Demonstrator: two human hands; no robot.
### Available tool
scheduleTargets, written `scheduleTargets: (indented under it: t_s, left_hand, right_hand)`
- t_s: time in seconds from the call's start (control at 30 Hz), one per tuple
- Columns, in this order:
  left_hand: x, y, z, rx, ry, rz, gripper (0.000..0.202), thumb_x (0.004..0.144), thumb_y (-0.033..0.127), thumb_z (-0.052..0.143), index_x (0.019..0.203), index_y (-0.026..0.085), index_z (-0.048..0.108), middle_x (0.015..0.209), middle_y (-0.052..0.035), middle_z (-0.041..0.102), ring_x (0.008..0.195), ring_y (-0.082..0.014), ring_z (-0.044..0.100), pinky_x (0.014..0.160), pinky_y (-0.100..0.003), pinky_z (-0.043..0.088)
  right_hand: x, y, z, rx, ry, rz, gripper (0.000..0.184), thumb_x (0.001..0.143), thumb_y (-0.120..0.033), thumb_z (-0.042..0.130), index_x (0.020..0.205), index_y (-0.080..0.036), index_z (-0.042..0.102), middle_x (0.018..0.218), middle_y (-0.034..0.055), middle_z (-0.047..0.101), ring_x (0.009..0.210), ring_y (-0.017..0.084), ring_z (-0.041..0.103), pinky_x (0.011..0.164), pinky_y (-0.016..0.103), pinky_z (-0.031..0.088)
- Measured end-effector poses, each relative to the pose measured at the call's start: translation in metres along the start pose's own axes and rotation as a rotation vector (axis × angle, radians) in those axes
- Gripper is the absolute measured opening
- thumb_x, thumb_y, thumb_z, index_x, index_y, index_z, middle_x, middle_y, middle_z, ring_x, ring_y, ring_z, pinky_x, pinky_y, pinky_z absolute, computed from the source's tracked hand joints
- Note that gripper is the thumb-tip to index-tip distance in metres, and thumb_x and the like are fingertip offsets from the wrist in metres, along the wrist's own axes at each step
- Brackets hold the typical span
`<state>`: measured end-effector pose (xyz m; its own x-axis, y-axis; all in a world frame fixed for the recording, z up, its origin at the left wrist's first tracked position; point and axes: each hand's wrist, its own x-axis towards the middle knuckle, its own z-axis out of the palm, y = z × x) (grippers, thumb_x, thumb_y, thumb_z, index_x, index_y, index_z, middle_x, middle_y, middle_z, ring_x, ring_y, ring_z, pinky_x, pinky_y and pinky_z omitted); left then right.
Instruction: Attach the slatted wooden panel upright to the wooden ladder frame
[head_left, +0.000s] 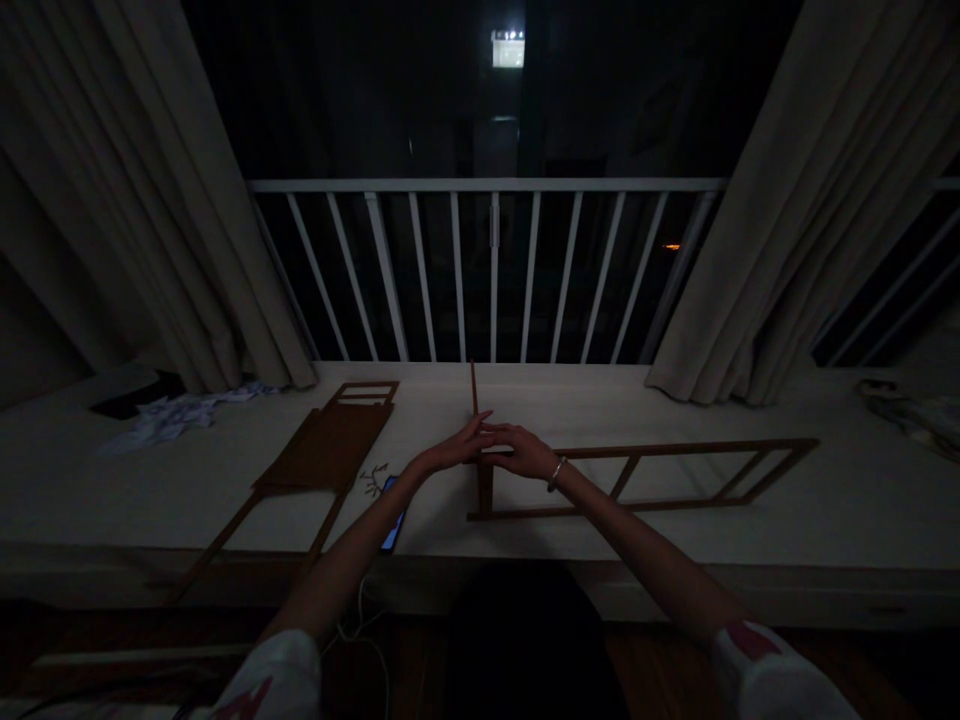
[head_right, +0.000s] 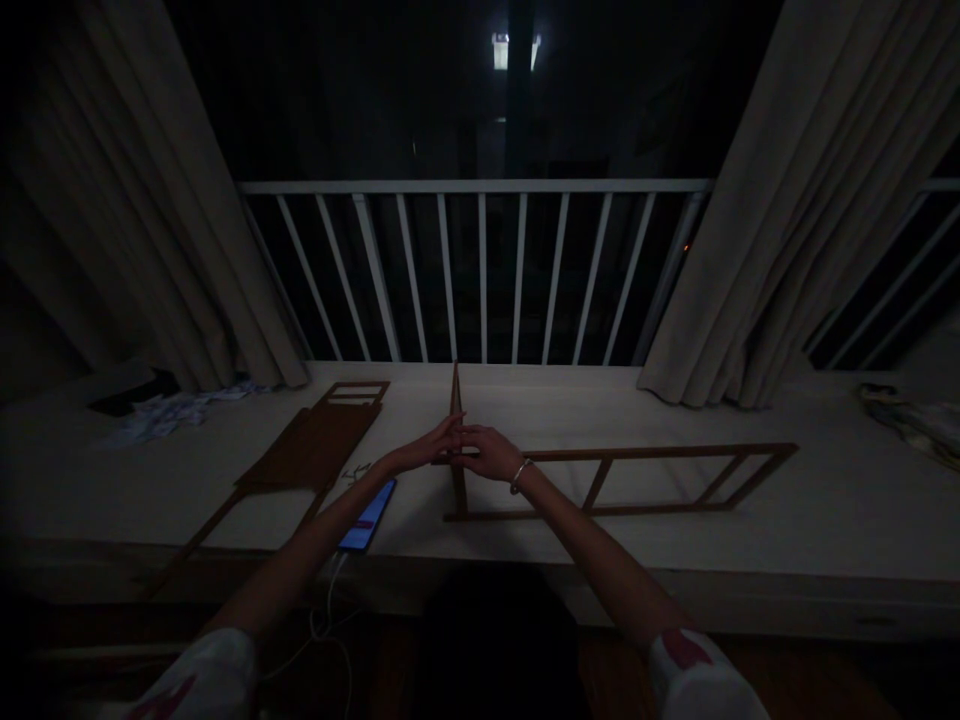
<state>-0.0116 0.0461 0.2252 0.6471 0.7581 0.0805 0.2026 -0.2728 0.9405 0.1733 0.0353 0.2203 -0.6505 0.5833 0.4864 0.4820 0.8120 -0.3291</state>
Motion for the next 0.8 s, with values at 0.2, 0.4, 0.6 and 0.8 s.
scheduleTargets:
  t_s: [0.2,0.4,0.6,0.8]
  left_hand:
    - [0.009,-0.014,-0.004,-0.037,0.113,0.107,0.057,0.081,0.037,0.041,0.132,0.025,0.017,0.138,-0.0085,0.023,0.125,-0.0207,0.024,0.100,-0.041,0.024]
    - [0.002,-0.007,-0.010,-0.048,0.403,0.215,0.047,0.085,0.041,0.031,0.129,0.025,0.023,0.135,-0.0084,0.030,0.124,-0.0180,0.027,0.097,-0.040,0.028]
    - [-0.037,-0.047,-0.077,0.009,0.918,0.087,0.041,0.080,0.043,0.037,0.101,0.012,0.051,0.092,-0.0094,0.061,0.085,-0.0159,0.058,0.073,-0.030,0.045]
    - [-0.103,-0.126,-0.125,0.478,1.094,-0.401,0.030,0.073,0.029,0.042,0.092,0.009,0.053,0.080,-0.0068,0.062,0.069,-0.0134,0.057,0.061,-0.023,0.044]
  right_hand:
    - [0.003,-0.001,-0.002,0.049,-0.026,0.000,0.028,0.074,-0.035,0.057,0.101,-0.027,0.060,0.111,0.0021,0.057,0.105,0.017,0.050,0.090,0.032,0.039]
    - [0.003,0.000,-0.001,0.084,-0.024,-0.017,0.029,0.075,-0.037,0.055,0.103,-0.027,0.059,0.105,0.0005,0.061,0.106,0.017,0.049,0.089,0.032,0.039]
    - [0.003,-0.002,-0.004,0.123,-0.031,-0.009,0.028,0.076,-0.036,0.055,0.102,-0.027,0.060,0.106,0.0011,0.061,0.104,0.016,0.051,0.089,0.033,0.040]
    - [0.003,-0.002,-0.004,0.129,-0.019,-0.008,0.028,0.076,-0.036,0.054,0.102,-0.027,0.060,0.106,0.0009,0.061,0.103,0.016,0.051,0.090,0.034,0.040]
